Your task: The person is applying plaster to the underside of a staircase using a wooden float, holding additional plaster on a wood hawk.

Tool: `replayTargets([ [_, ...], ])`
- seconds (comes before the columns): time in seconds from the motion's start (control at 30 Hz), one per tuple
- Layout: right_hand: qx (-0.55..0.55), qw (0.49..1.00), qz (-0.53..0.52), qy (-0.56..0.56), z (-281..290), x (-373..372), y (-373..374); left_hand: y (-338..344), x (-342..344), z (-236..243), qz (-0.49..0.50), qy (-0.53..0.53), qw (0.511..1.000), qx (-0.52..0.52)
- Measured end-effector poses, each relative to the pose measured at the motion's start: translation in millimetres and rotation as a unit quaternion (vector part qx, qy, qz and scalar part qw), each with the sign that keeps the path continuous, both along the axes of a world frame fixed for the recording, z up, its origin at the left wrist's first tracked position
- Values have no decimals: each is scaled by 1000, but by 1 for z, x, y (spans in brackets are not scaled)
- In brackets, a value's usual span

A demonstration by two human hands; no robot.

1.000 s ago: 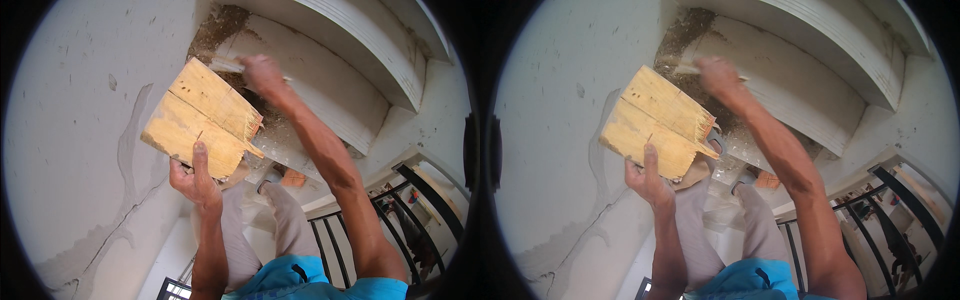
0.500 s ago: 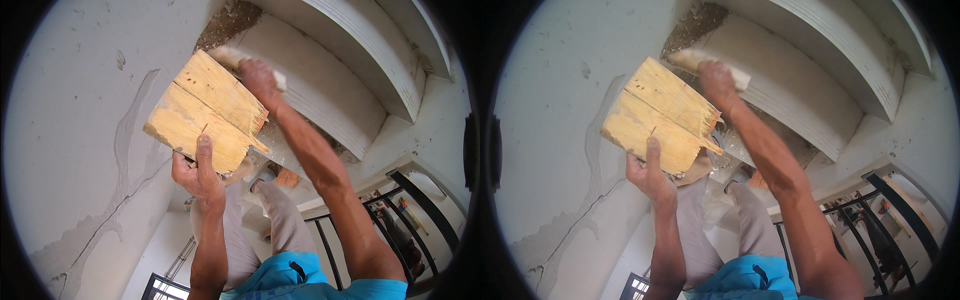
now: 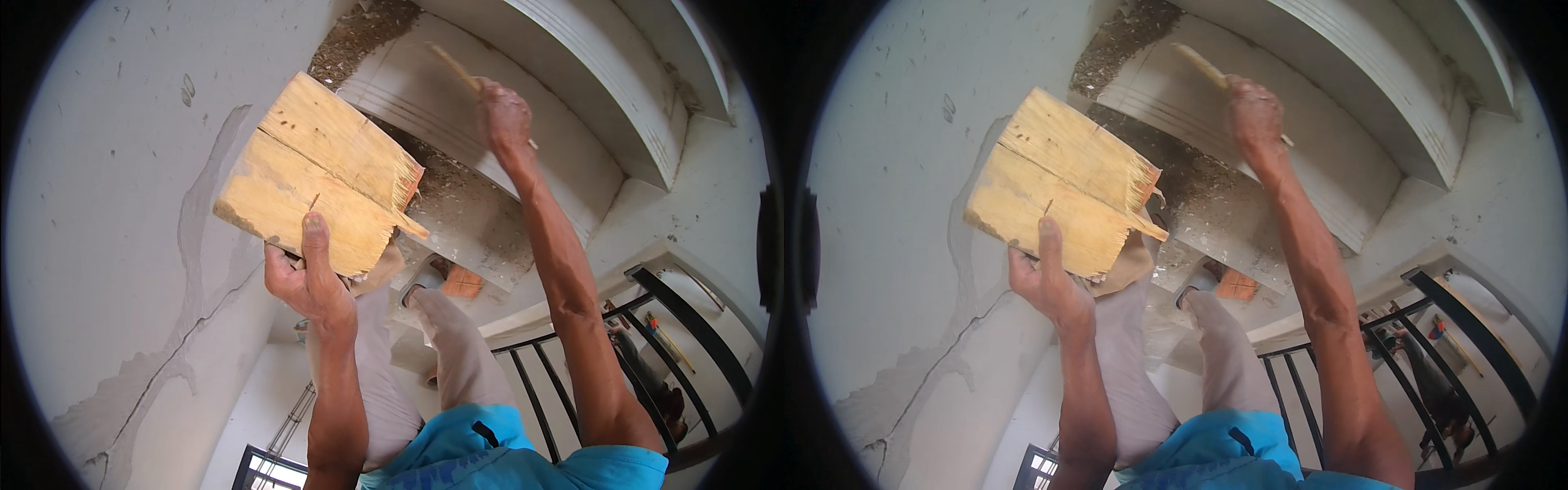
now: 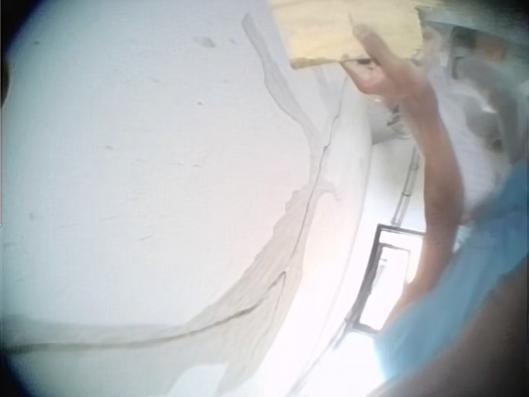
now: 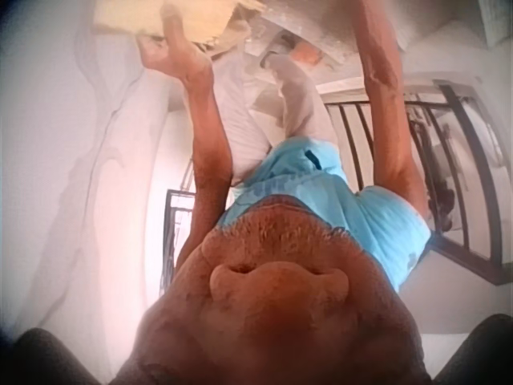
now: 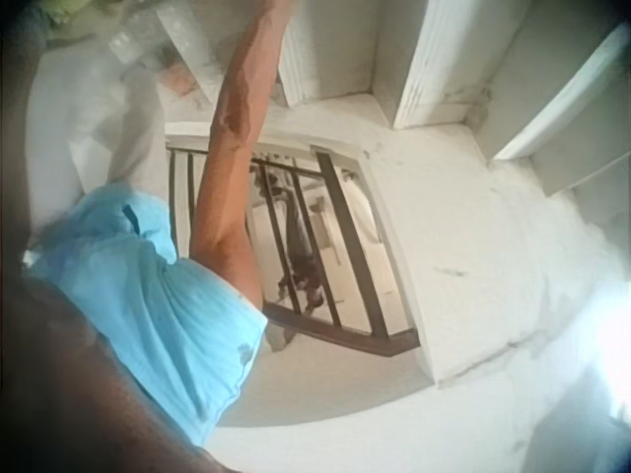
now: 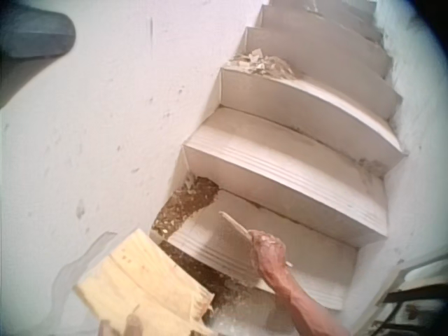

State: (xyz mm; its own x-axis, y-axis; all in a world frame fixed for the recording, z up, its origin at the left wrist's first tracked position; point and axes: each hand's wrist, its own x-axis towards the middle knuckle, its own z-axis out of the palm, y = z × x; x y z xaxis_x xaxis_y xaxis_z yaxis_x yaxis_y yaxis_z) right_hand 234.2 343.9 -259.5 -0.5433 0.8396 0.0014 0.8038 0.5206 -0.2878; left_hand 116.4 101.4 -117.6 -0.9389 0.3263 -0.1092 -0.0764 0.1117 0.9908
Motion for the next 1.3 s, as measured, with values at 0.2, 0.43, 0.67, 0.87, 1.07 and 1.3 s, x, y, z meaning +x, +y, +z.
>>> replayTargets([
  [0.2, -10, 998, 55, -43, -37, -6, -54, 2, -5, -4, -22, -6, 999, -23],
  [0.43, 30, 999, 12, 12, -18, 31, -38, 9, -6, -5, -23, -13, 1000, -13],
  [0.67, 144, 988, -28, -48, -38, 166, 33, 13, -6, -2, -36, -39, 998, -15],
  [0.87, 157, 984, -10, -88, -61, 176, 57, 14, -3, -6, -73, -66, 993, -64],
  [1.07, 174, 984, 12, -30, -68, 131, 62, 20, -3, -5, -80, -77, 993, -49],
  [1.3, 133, 990, 1, -49, -62, 69, 69, 26, -3, -1, -107, -103, 986, -71],
])
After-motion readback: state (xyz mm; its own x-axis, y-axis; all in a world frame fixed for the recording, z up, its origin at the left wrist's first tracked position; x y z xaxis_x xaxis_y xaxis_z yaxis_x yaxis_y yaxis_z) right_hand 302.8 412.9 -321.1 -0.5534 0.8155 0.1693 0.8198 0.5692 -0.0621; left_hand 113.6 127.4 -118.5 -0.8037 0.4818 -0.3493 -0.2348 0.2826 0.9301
